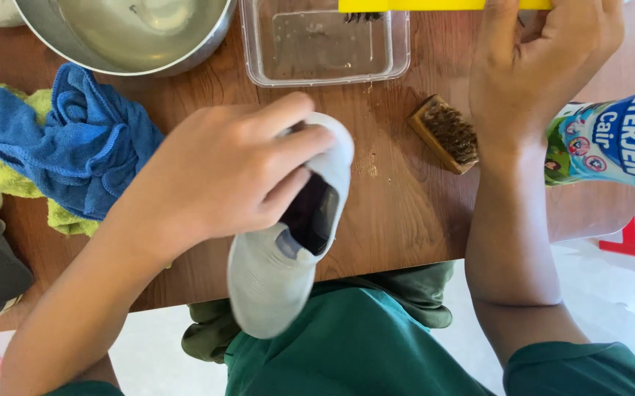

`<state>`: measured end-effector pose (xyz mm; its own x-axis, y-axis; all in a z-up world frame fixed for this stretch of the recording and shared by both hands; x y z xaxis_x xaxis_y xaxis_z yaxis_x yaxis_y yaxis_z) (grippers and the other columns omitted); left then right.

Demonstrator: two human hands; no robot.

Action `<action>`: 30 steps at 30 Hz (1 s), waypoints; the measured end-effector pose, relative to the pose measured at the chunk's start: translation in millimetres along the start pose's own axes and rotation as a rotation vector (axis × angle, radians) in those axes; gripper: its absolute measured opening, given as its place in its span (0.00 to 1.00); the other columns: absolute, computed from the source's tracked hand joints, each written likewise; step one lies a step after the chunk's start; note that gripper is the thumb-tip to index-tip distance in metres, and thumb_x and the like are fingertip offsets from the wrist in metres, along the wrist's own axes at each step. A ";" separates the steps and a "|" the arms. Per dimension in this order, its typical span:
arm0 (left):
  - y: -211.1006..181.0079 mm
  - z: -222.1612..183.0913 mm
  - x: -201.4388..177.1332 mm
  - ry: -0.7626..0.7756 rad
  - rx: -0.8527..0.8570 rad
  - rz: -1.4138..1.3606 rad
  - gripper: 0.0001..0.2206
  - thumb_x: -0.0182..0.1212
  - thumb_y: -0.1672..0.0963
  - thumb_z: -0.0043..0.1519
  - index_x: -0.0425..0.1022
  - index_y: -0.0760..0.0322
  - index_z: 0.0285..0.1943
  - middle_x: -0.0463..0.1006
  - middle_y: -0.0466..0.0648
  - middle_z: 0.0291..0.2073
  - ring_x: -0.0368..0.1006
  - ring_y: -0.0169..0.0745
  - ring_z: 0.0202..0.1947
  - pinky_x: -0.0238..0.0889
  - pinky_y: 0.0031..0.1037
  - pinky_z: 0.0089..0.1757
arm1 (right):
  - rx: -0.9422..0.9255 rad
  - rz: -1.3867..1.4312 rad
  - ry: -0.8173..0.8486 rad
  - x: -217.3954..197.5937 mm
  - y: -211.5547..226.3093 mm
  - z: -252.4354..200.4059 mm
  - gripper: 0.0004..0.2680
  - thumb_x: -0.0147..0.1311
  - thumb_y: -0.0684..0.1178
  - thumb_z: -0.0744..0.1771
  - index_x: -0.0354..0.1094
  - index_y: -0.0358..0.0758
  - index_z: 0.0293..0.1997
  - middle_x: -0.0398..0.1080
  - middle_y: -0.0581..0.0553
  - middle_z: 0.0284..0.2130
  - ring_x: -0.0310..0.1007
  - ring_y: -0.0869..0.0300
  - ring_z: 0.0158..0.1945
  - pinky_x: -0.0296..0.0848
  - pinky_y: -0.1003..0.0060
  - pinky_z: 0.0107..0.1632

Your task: Final polishing and wiping of a sneaker using a brush and a cloth at a repair bench.

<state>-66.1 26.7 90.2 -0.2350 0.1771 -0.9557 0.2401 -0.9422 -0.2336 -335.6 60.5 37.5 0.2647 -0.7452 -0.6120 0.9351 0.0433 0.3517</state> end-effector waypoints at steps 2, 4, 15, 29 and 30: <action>1.1 -17.4 -8.2 -0.039 -0.048 0.024 0.07 0.61 0.58 0.61 0.75 0.60 0.47 0.71 0.48 0.41 0.64 0.50 0.18 0.57 0.35 0.18 | 0.036 0.012 0.006 0.7 -0.2 0.1 0.19 0.63 0.39 0.76 0.53 0.34 0.31 0.48 0.42 0.22 0.49 0.53 0.27 0.44 0.51 0.36; 0.3 -34.6 -13.4 -0.078 -0.103 0.047 0.09 0.63 0.58 0.59 0.76 0.60 0.47 0.71 0.47 0.40 0.64 0.47 0.18 0.53 0.32 0.18 | 0.071 0.028 0.018 3.0 -4.7 -1.8 0.20 0.63 0.38 0.76 0.50 0.34 0.29 0.47 0.43 0.22 0.48 0.54 0.28 0.44 0.51 0.36; 30.4 -70.7 9.4 -0.416 -0.208 -0.460 0.15 0.43 0.53 0.72 0.68 0.71 0.46 0.68 0.62 0.49 0.65 0.59 0.53 0.57 0.44 0.55 | -0.063 0.387 0.328 29.9 48.1 -0.6 0.19 0.46 0.53 0.80 0.59 0.31 0.33 0.59 0.41 0.29 0.56 0.50 0.39 0.51 0.53 0.47; 45.8 -63.3 42.1 -0.552 -0.028 -0.912 0.43 0.16 0.37 0.72 0.73 0.73 0.46 0.79 0.54 0.38 0.77 0.51 0.38 0.68 0.39 0.45 | -0.703 0.400 0.355 26.1 149.4 20.2 0.16 0.59 0.47 0.70 0.64 0.32 0.22 0.59 0.38 0.23 0.56 0.51 0.23 0.51 0.57 0.27; 48.4 -64.6 41.6 -0.566 -0.024 -0.912 0.43 0.15 0.36 0.72 0.73 0.73 0.46 0.79 0.55 0.39 0.77 0.53 0.38 0.68 0.40 0.44 | -0.782 0.379 0.389 33.0 161.1 19.2 0.17 0.57 0.49 0.72 0.63 0.36 0.21 0.60 0.41 0.21 0.56 0.53 0.21 0.53 0.56 0.25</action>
Point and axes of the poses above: each hand's wrist, its own z-axis towards the middle knuckle, its own x-axis out of the palm, y = z × x, the point moved 6 cm from there along z, towards the middle knuckle
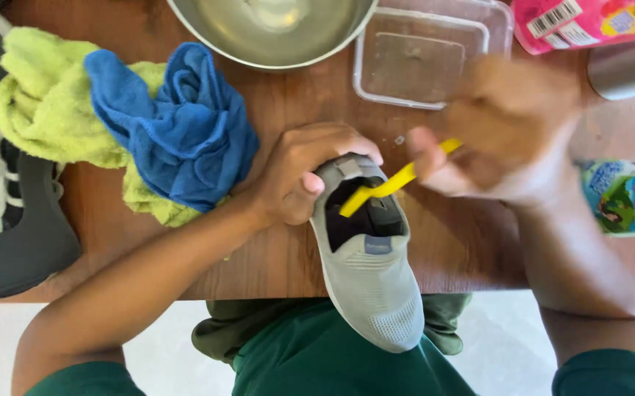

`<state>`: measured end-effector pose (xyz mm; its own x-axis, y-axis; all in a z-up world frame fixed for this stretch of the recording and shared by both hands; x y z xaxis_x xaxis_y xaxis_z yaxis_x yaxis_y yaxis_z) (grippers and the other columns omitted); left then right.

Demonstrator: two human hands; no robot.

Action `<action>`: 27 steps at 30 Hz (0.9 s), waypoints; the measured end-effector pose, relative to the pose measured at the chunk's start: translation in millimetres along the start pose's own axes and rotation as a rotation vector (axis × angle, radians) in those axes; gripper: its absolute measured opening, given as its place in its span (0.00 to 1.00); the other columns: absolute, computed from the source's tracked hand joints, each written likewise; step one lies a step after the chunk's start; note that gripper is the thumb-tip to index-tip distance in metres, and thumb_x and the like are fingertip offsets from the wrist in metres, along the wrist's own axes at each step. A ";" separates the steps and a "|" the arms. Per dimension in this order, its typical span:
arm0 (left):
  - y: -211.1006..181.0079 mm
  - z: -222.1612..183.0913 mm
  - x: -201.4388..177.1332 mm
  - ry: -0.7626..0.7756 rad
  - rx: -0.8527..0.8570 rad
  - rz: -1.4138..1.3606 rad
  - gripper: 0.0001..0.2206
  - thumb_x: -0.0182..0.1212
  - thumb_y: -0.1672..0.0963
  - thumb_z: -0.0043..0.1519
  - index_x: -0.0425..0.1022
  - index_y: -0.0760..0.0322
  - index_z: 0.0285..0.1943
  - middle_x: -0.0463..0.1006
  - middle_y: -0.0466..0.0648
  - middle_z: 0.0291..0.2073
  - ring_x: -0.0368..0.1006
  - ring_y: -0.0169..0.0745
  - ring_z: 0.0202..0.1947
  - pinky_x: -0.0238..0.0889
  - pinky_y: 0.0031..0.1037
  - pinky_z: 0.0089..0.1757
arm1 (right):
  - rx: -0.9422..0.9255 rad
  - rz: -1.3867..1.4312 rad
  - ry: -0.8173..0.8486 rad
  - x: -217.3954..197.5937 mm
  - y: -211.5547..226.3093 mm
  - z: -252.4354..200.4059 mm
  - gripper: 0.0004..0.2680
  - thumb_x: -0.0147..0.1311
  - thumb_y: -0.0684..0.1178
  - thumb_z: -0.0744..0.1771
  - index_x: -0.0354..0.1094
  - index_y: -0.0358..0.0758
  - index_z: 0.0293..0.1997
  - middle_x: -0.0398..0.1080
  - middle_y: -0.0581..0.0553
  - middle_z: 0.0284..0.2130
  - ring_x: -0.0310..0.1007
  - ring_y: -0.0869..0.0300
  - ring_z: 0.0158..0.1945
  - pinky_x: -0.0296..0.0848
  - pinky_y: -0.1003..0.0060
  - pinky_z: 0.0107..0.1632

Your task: Final polishing and wiping of a sneaker using a brush and a cloth at a repair bench.

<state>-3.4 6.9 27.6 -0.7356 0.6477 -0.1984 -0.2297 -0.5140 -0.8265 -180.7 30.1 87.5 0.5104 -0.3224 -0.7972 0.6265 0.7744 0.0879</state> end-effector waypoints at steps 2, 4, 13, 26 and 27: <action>6.2 -5.5 0.5 -0.012 0.008 -0.001 0.43 0.16 0.37 0.72 0.72 0.74 0.48 0.79 0.57 0.40 0.78 0.57 0.40 0.69 0.42 0.45 | -0.009 0.109 0.031 27.5 15.6 9.9 0.15 0.54 0.46 0.71 0.62 0.37 0.23 0.58 0.45 0.22 0.56 0.56 0.22 0.52 0.59 0.24; 9.2 -7.0 1.3 -0.012 0.017 -0.011 0.43 0.16 0.37 0.71 0.71 0.76 0.50 0.79 0.59 0.42 0.78 0.61 0.42 0.69 0.43 0.46 | -0.005 0.210 0.062 42.0 21.3 15.9 0.12 0.51 0.44 0.70 0.61 0.39 0.24 0.57 0.48 0.22 0.55 0.58 0.23 0.52 0.63 0.23; 15.8 -8.3 1.0 -0.044 0.035 -0.030 0.44 0.16 0.36 0.71 0.71 0.76 0.49 0.78 0.59 0.39 0.77 0.60 0.39 0.68 0.44 0.43 | -0.021 0.124 0.094 42.1 14.5 10.8 0.12 0.53 0.43 0.72 0.64 0.37 0.27 0.64 0.45 0.26 0.61 0.57 0.26 0.65 0.60 0.28; 10.1 -3.3 1.0 -0.021 0.057 -0.040 0.46 0.16 0.35 0.70 0.71 0.78 0.44 0.77 0.61 0.38 0.77 0.61 0.38 0.71 0.46 0.45 | -0.062 0.111 0.041 42.6 3.0 -3.6 0.14 0.52 0.45 0.71 0.60 0.40 0.23 0.54 0.47 0.23 0.51 0.60 0.22 0.54 0.63 0.22; 10.5 -5.2 1.0 -0.026 0.066 -0.027 0.47 0.15 0.35 0.69 0.72 0.80 0.47 0.78 0.62 0.40 0.79 0.60 0.40 0.73 0.47 0.47 | -0.040 -0.026 -0.040 37.9 -9.5 -11.5 0.16 0.53 0.48 0.72 0.60 0.40 0.21 0.52 0.48 0.20 0.48 0.59 0.21 0.51 0.60 0.21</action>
Point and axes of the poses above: each hand's wrist, its own z-axis towards the middle knuckle, its own x-axis out of the palm, y = z × x, the point moved 6 cm from there along z, towards the middle knuckle
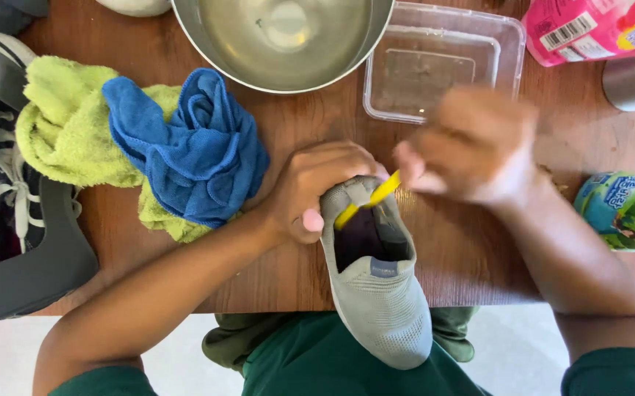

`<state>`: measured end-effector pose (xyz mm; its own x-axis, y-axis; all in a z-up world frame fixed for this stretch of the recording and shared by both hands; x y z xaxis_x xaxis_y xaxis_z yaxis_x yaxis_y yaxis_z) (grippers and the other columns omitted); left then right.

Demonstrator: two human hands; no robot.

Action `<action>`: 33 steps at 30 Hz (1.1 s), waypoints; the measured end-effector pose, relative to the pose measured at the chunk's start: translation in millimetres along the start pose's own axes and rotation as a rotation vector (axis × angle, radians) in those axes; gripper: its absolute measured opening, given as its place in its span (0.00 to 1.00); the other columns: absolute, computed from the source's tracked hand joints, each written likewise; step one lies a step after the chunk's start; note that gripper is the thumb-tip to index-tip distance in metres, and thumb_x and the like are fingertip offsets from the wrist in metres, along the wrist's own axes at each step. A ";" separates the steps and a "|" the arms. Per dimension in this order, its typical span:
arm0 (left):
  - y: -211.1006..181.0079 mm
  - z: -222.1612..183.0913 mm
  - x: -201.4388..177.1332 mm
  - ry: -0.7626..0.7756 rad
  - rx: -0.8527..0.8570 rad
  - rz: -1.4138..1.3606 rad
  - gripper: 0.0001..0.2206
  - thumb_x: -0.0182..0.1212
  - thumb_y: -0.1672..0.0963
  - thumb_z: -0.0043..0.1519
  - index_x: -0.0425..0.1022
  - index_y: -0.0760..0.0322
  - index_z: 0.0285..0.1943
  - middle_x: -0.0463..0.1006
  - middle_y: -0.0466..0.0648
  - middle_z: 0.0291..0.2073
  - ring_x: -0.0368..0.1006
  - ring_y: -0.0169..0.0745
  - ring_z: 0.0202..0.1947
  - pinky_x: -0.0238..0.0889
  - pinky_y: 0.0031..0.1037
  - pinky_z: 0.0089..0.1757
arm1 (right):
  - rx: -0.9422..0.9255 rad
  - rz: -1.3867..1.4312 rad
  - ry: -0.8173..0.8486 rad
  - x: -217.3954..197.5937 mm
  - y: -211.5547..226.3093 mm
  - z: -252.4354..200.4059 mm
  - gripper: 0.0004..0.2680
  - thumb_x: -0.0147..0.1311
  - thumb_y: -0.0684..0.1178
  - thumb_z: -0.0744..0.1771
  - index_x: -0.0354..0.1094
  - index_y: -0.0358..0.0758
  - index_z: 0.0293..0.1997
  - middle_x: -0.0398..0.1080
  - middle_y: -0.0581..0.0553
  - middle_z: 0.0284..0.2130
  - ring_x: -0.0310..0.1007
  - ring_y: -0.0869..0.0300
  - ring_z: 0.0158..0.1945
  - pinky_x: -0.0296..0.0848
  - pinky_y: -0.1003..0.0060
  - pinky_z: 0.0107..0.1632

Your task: Final polishing and wiping of a sneaker using a brush and a cloth at a repair bench.

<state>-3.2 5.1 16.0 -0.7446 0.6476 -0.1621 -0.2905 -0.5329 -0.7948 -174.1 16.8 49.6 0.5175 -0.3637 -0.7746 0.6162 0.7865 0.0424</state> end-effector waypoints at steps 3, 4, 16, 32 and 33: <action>-1.8 -0.9 -4.3 -0.028 -0.012 0.086 0.45 0.15 0.35 0.70 0.73 0.76 0.47 0.78 0.57 0.37 0.78 0.58 0.38 0.70 0.45 0.43 | -0.036 0.050 -0.011 -4.8 13.3 13.9 0.20 0.55 0.45 0.71 0.55 0.44 0.15 0.50 0.52 0.12 0.47 0.62 0.15 0.46 0.63 0.19; -0.5 -1.0 -6.2 -0.031 -0.008 0.094 0.45 0.15 0.35 0.70 0.73 0.76 0.47 0.78 0.57 0.37 0.78 0.58 0.38 0.70 0.45 0.43 | -0.045 0.050 -0.015 -10.9 13.4 20.5 0.20 0.55 0.45 0.71 0.55 0.44 0.15 0.50 0.52 0.12 0.47 0.62 0.15 0.46 0.63 0.19; -20.8 4.7 -21.9 -0.074 -0.021 0.336 0.47 0.22 0.32 0.57 0.73 0.75 0.48 0.79 0.59 0.40 0.76 0.56 0.40 0.70 0.43 0.46 | 0.434 -0.039 0.787 -55.8 53.3 25.0 0.17 0.53 0.67 0.68 0.65 0.47 0.52 0.71 0.55 0.24 0.63 0.68 0.08 0.59 0.68 0.09; -16.5 3.0 -8.4 0.188 -0.003 0.462 0.42 0.71 0.34 0.45 0.70 0.66 0.56 0.80 0.51 0.45 0.80 0.53 0.45 0.71 0.44 0.47 | -0.001 0.369 0.639 -73.9 95.7 37.6 0.04 0.44 0.43 0.70 0.65 0.39 0.46 0.64 0.46 0.27 0.61 0.53 0.18 0.61 0.55 0.21; -18.7 4.2 -8.7 0.173 0.004 0.454 0.41 0.69 0.34 0.45 0.71 0.67 0.54 0.80 0.51 0.43 0.80 0.52 0.43 0.71 0.41 0.46 | -0.079 0.446 0.599 -81.8 101.5 40.7 0.09 0.37 0.47 0.72 0.65 0.37 0.42 0.61 0.46 0.24 0.57 0.52 0.16 0.57 0.55 0.20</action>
Point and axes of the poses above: each hand's wrist, its own z-axis towards the middle knuckle, its own x-axis out of the palm, y = z × x, the point moved 6 cm from there along z, towards the middle knuckle
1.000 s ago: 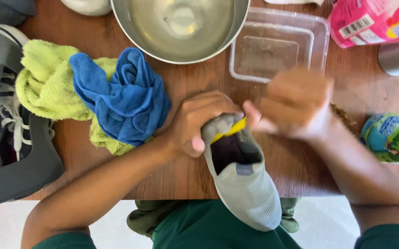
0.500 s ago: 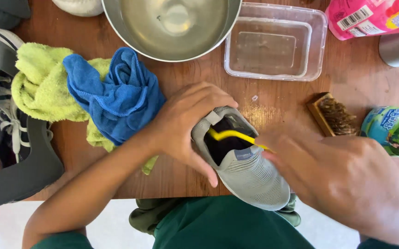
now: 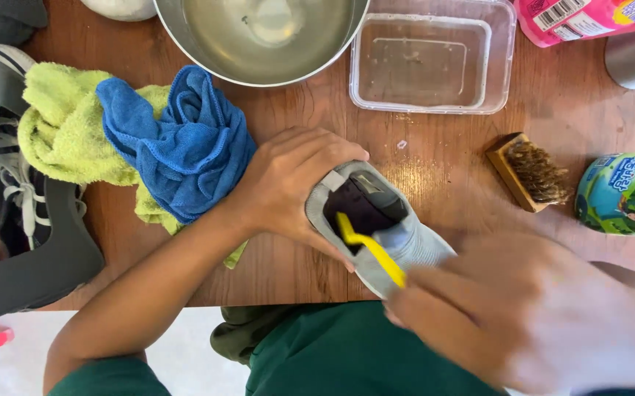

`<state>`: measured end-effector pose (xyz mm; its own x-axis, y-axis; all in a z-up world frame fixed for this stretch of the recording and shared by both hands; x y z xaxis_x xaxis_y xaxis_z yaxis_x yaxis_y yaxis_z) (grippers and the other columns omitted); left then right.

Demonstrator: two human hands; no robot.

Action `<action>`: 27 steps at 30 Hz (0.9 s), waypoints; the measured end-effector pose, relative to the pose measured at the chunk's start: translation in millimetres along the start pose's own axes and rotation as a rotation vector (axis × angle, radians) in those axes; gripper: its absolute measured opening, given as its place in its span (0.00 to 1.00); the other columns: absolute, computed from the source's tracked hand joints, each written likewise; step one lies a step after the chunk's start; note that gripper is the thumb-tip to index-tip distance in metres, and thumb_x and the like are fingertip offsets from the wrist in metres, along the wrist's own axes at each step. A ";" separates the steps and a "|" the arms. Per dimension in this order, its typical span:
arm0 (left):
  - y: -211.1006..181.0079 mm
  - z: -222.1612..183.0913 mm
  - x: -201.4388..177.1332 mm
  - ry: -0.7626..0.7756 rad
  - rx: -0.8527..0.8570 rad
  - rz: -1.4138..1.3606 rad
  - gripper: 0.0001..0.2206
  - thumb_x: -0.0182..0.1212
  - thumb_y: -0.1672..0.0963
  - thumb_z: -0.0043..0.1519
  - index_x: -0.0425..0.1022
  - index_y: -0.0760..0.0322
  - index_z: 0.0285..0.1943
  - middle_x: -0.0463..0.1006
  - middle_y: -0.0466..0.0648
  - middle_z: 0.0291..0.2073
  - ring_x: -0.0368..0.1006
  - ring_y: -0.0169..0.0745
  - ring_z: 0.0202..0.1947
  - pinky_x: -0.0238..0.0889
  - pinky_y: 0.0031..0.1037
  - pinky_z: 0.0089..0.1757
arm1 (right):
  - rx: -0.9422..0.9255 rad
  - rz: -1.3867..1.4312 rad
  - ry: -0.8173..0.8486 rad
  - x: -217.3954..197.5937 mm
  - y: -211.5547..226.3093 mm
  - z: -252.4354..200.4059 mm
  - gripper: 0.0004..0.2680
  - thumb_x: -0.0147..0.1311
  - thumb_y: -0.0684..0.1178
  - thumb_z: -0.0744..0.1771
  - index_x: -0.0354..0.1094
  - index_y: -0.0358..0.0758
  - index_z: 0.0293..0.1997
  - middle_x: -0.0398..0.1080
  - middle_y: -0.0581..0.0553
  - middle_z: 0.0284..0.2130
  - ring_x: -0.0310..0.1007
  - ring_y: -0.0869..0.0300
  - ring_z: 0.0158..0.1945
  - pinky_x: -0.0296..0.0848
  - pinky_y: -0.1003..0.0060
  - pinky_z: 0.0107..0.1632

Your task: Final polishing and wiping of a sneaker using a brush and a cloth at a repair bench.

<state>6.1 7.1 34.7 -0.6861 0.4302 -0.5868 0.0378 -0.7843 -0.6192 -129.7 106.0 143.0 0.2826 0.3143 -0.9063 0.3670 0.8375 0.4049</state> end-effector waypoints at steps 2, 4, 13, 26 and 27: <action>-1.2 0.2 -0.4 -0.014 0.024 -0.001 0.43 0.70 0.34 0.45 0.71 0.68 0.54 0.80 0.52 0.43 0.80 0.52 0.42 0.72 0.41 0.45 | 0.038 -0.035 -0.006 -3.0 3.2 -4.4 0.07 0.39 0.45 0.71 0.65 0.39 0.40 0.60 0.47 0.23 0.56 0.54 0.15 0.57 0.57 0.21; -1.8 -0.4 -1.0 -0.033 0.052 -0.001 0.44 0.71 0.33 0.44 0.70 0.69 0.54 0.80 0.53 0.43 0.80 0.52 0.41 0.73 0.41 0.45 | 0.077 -0.073 -0.008 0.8 -0.8 -0.8 0.06 0.42 0.43 0.71 0.65 0.40 0.38 0.60 0.47 0.22 0.56 0.56 0.15 0.56 0.59 0.22; -1.6 -1.5 -0.8 -0.040 0.064 0.027 0.48 0.69 0.31 0.39 0.71 0.71 0.53 0.81 0.54 0.42 0.80 0.53 0.41 0.73 0.42 0.44 | 0.197 0.157 -0.023 -1.1 -23.3 -3.3 0.09 0.47 0.50 0.69 0.68 0.45 0.52 0.66 0.53 0.26 0.58 0.55 0.11 0.53 0.51 0.11; 1.0 -2.2 -2.1 -0.017 0.075 -0.045 0.49 0.73 0.32 0.35 0.71 0.70 0.53 0.81 0.53 0.44 0.81 0.52 0.43 0.72 0.41 0.45 | 0.394 0.403 -0.076 4.2 -73.8 4.4 0.05 0.53 0.47 0.68 0.67 0.44 0.47 0.75 0.60 0.19 0.62 0.72 0.08 0.57 0.73 0.13; 1.9 -1.7 -2.2 -0.007 0.073 -0.065 0.49 0.72 0.32 0.34 0.71 0.70 0.52 0.81 0.53 0.44 0.80 0.52 0.43 0.71 0.41 0.45 | 0.379 0.307 -0.109 2.0 -75.3 3.2 0.06 0.54 0.47 0.68 0.66 0.43 0.48 0.75 0.59 0.20 0.61 0.71 0.09 0.58 0.72 0.14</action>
<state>9.0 5.5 34.0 -0.6903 0.4782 -0.5429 -0.0600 -0.7857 -0.6157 -153.9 42.2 111.1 0.5120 0.4552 -0.7284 0.5426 0.4860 0.6851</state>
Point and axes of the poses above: each hand's wrist, its own z-axis towards the middle knuckle, its own x-axis out of the palm, y = z × x, the point moved 6 cm from there along z, towards the middle knuckle
